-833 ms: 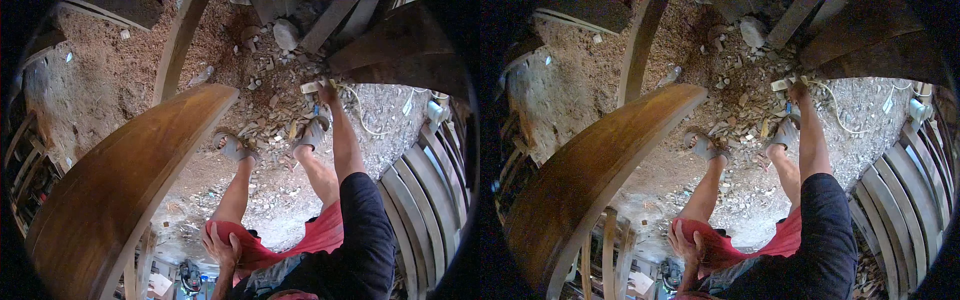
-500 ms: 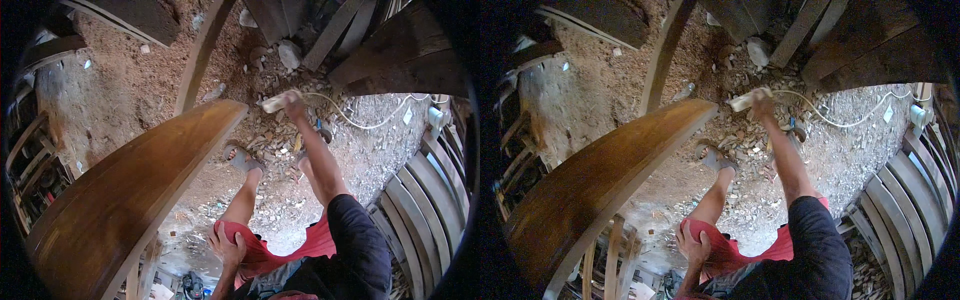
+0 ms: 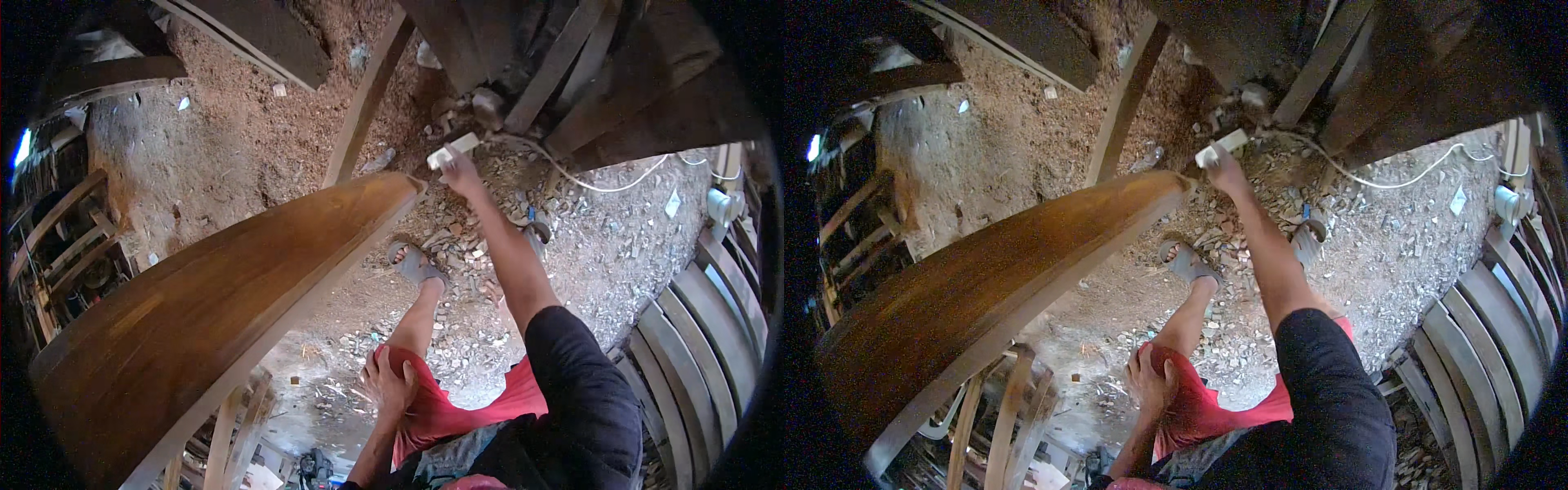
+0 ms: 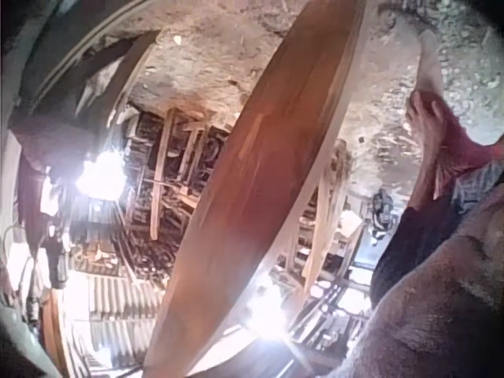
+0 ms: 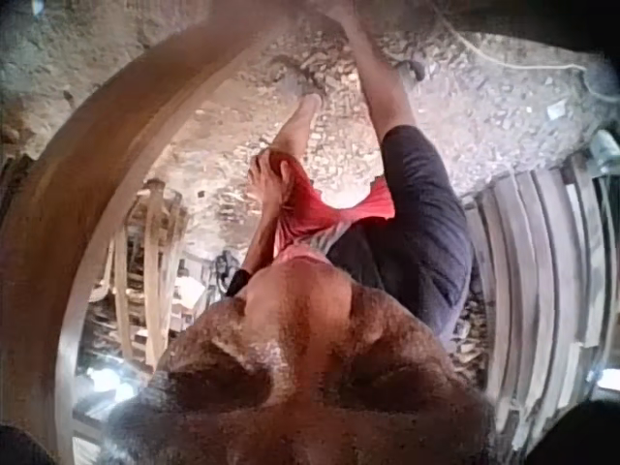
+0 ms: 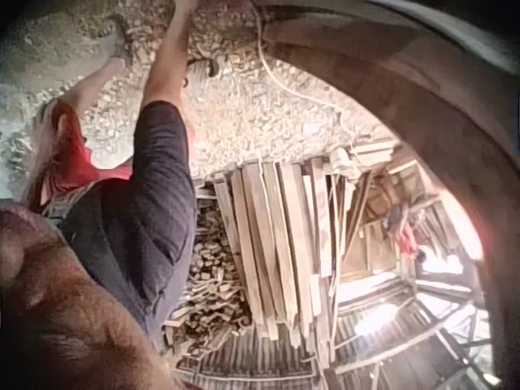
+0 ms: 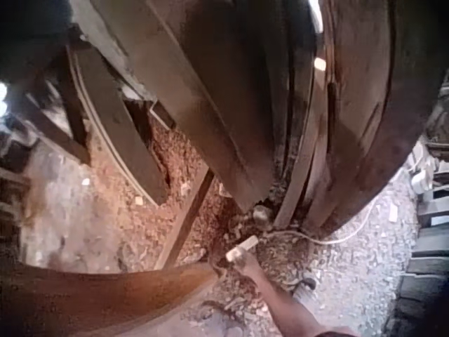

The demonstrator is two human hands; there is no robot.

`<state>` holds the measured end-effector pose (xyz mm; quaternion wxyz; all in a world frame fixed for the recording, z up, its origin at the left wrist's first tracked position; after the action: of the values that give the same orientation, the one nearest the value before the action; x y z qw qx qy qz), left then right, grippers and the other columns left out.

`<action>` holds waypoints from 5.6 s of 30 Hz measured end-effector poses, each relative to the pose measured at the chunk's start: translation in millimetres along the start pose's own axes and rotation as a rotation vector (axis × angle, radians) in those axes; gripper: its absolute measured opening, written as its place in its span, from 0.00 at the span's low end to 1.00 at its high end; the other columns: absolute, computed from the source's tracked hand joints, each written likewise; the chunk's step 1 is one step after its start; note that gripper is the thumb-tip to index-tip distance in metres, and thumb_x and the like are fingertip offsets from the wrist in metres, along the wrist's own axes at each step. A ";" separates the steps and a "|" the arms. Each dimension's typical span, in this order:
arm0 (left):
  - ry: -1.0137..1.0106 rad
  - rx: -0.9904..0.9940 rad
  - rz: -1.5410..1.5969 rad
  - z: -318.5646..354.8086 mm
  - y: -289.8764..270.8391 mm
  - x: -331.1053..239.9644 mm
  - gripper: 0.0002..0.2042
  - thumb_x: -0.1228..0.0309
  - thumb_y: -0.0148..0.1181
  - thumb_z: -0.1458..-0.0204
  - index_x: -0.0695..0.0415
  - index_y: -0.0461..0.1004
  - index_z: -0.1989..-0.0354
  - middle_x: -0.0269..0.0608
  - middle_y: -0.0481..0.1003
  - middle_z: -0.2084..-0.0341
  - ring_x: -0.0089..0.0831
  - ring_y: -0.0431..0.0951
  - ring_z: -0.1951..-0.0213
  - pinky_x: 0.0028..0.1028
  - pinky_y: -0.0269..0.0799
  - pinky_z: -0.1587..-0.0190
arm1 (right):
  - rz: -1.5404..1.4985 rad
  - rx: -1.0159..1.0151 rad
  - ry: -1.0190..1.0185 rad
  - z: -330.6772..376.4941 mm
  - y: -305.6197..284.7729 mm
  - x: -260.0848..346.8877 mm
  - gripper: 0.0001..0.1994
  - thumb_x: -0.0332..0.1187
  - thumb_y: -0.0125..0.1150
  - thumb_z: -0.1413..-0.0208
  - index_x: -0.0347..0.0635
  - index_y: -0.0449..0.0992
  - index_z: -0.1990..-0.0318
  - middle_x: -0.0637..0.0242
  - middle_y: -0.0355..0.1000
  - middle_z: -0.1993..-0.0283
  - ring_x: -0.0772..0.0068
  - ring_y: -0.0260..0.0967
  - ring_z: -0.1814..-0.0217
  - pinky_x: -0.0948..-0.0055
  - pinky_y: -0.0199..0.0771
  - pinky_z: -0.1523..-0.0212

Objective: The person plugs a power cord into an extension socket by hand, then picks up and turns a wooden board.

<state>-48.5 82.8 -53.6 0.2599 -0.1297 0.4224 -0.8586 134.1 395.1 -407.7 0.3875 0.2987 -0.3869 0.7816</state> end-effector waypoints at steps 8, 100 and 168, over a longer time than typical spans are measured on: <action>0.023 0.144 0.116 0.5 10.7 -14.0 0.27 0.57 0.56 0.53 0.58 0.67 0.46 0.59 0.67 0.48 0.58 0.65 0.45 0.49 0.60 0.41 | 0.461 -0.109 -0.164 253.4 -158.7 -52.7 0.22 0.39 0.59 0.55 0.45 0.73 0.50 0.45 0.73 0.59 0.42 0.71 0.56 0.53 0.71 0.55; 1.257 -1.031 0.734 -212.1 -1346.8 -210.3 0.18 0.66 0.59 0.54 0.62 0.71 0.55 0.58 0.76 0.61 0.53 0.77 0.57 0.42 0.71 0.53 | -0.255 -0.408 0.783 336.6 76.0 453.2 0.11 0.40 0.55 0.48 0.43 0.77 0.70 0.60 0.74 0.70 0.60 0.72 0.65 0.62 0.72 0.64; 1.449 -0.923 0.638 -204.6 -976.0 -43.8 0.26 0.78 0.61 0.62 0.60 0.70 0.48 0.67 0.63 0.45 0.60 0.64 0.43 0.42 0.60 0.40 | -0.322 -0.549 -0.520 111.1 -22.4 854.2 0.41 0.36 0.58 0.41 0.37 0.38 0.29 0.54 0.40 0.27 0.62 0.39 0.25 0.61 0.49 0.31</action>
<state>-431.3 737.5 595.3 0.0786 0.4724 0.7992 -0.3633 -273.8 631.1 313.7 0.4596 0.4285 -0.6145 0.4770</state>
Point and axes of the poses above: each hand's wrist, its own z-axis away from the middle knuckle, its own y-axis out of the palm, x = y × z, the point moved 10 cm from there along -z, towards the middle knuckle
